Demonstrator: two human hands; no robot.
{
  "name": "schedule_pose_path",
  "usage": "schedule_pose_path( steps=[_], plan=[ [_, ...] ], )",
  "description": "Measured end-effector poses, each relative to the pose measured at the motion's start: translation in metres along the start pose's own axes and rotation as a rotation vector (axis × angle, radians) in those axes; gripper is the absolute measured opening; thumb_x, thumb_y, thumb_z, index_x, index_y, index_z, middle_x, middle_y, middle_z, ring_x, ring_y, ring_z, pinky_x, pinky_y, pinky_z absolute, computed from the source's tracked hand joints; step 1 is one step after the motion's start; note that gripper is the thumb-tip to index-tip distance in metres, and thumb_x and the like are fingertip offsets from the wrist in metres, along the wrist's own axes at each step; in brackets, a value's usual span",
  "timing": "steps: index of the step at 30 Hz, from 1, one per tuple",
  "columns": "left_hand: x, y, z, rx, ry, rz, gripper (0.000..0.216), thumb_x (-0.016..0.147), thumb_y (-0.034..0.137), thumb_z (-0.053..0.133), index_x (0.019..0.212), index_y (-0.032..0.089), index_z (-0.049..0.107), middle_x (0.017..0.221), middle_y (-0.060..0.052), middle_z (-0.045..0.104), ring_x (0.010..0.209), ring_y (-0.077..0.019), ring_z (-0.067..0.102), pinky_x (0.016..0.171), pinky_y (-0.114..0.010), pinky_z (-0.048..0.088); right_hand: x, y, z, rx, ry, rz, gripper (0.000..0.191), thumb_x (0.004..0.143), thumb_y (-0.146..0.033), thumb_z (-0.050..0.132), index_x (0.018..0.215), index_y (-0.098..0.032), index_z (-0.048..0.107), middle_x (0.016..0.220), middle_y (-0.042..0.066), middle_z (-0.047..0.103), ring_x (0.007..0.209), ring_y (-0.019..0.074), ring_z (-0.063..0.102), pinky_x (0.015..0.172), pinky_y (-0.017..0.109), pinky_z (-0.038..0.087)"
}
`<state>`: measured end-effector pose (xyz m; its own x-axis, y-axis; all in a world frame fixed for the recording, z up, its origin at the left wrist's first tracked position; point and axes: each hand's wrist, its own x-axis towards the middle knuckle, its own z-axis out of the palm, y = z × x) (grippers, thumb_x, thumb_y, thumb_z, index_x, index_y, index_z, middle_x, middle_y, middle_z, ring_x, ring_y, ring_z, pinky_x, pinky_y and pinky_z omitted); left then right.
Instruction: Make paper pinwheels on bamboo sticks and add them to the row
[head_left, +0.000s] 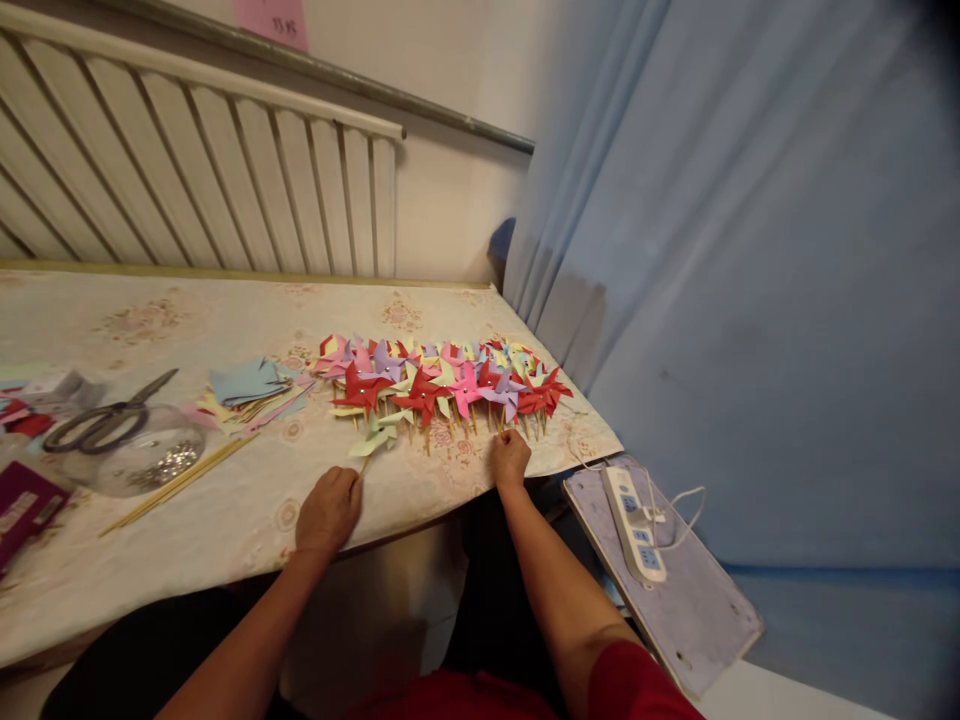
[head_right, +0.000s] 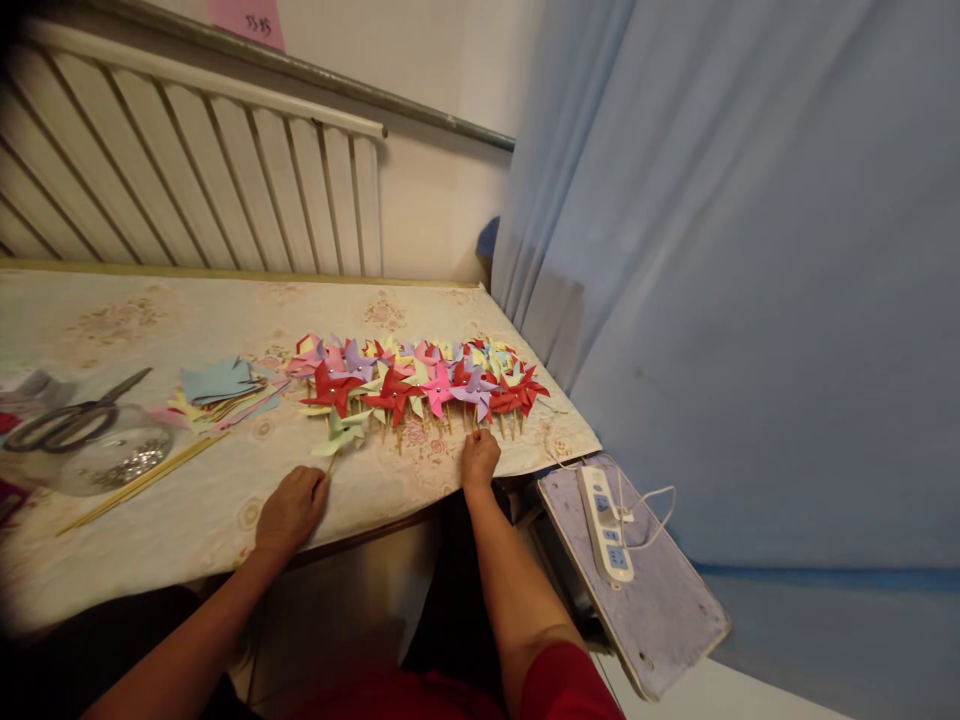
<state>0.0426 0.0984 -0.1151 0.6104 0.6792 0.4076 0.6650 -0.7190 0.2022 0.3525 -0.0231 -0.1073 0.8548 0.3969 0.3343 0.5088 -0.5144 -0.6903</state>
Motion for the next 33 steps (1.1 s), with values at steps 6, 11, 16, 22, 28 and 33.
schedule_pose_path(
  steps=[6, 11, 16, 22, 28, 33],
  plan=[
    [0.0, 0.0, 0.0, 0.002, -0.01, -0.007, 0.027, 0.096, 0.029, 0.033, 0.076, 0.023, 0.05, 0.08, -0.006, 0.054, 0.084, -0.0215, 0.054, 0.078, -0.033, 0.042, 0.009, 0.009, -0.006, -0.017, 0.009, 0.029, 0.016, 0.075, -0.024, 0.048, 0.063, -0.021, 0.058, 0.061, 0.002, 0.06, 0.06, 0.0185, 0.051, 0.061, 0.028, 0.032],
    [0.0, 0.0, 0.001, 0.003, -0.001, -0.008, 0.027, 0.096, 0.031, 0.034, 0.076, 0.022, 0.051, 0.08, -0.006, 0.055, 0.083, -0.0221, 0.054, 0.076, -0.034, 0.042, 0.013, 0.015, -0.01, -0.029, 0.016, 0.036, 0.016, 0.074, -0.023, 0.048, 0.063, -0.021, 0.059, 0.06, 0.003, 0.061, 0.059, 0.0185, 0.051, 0.06, 0.028, 0.032],
    [0.0, 0.0, 0.001, -0.004, 0.002, -0.007, 0.026, 0.095, 0.029, 0.037, 0.076, 0.022, 0.053, 0.08, -0.007, 0.055, 0.083, -0.022, 0.054, 0.077, -0.034, 0.042, 0.016, 0.018, -0.013, -0.044, 0.028, 0.041, 0.017, 0.074, -0.021, 0.048, 0.062, -0.02, 0.06, 0.06, 0.004, 0.062, 0.058, 0.0183, 0.051, 0.059, 0.028, 0.032],
    [0.0, 0.001, -0.001, -0.016, 0.002, -0.013, 0.027, 0.095, 0.03, 0.034, 0.076, 0.022, 0.052, 0.08, -0.007, 0.055, 0.082, -0.0219, 0.053, 0.076, -0.034, 0.042, 0.018, 0.023, -0.014, -0.068, 0.036, 0.039, 0.016, 0.074, -0.02, 0.049, 0.063, -0.019, 0.061, 0.061, 0.005, 0.063, 0.059, 0.0188, 0.052, 0.06, 0.028, 0.032],
    [0.001, 0.001, -0.002, -0.025, 0.011, -0.004, 0.028, 0.095, 0.03, 0.034, 0.076, 0.022, 0.052, 0.079, -0.007, 0.054, 0.082, -0.0223, 0.053, 0.076, -0.034, 0.041, 0.018, 0.026, -0.012, -0.078, 0.037, 0.039, 0.013, 0.073, -0.02, 0.05, 0.064, -0.019, 0.06, 0.06, 0.005, 0.062, 0.058, 0.0191, 0.052, 0.059, 0.028, 0.032],
    [0.002, 0.002, -0.003, -0.023, -0.009, -0.011, 0.028, 0.096, 0.03, 0.033, 0.076, 0.022, 0.052, 0.079, -0.007, 0.055, 0.082, -0.0222, 0.053, 0.076, -0.034, 0.042, 0.017, 0.027, -0.012, -0.075, 0.048, 0.027, 0.011, 0.073, -0.02, 0.051, 0.063, -0.02, 0.058, 0.059, 0.004, 0.06, 0.059, 0.0197, 0.053, 0.06, 0.029, 0.033]
  ],
)
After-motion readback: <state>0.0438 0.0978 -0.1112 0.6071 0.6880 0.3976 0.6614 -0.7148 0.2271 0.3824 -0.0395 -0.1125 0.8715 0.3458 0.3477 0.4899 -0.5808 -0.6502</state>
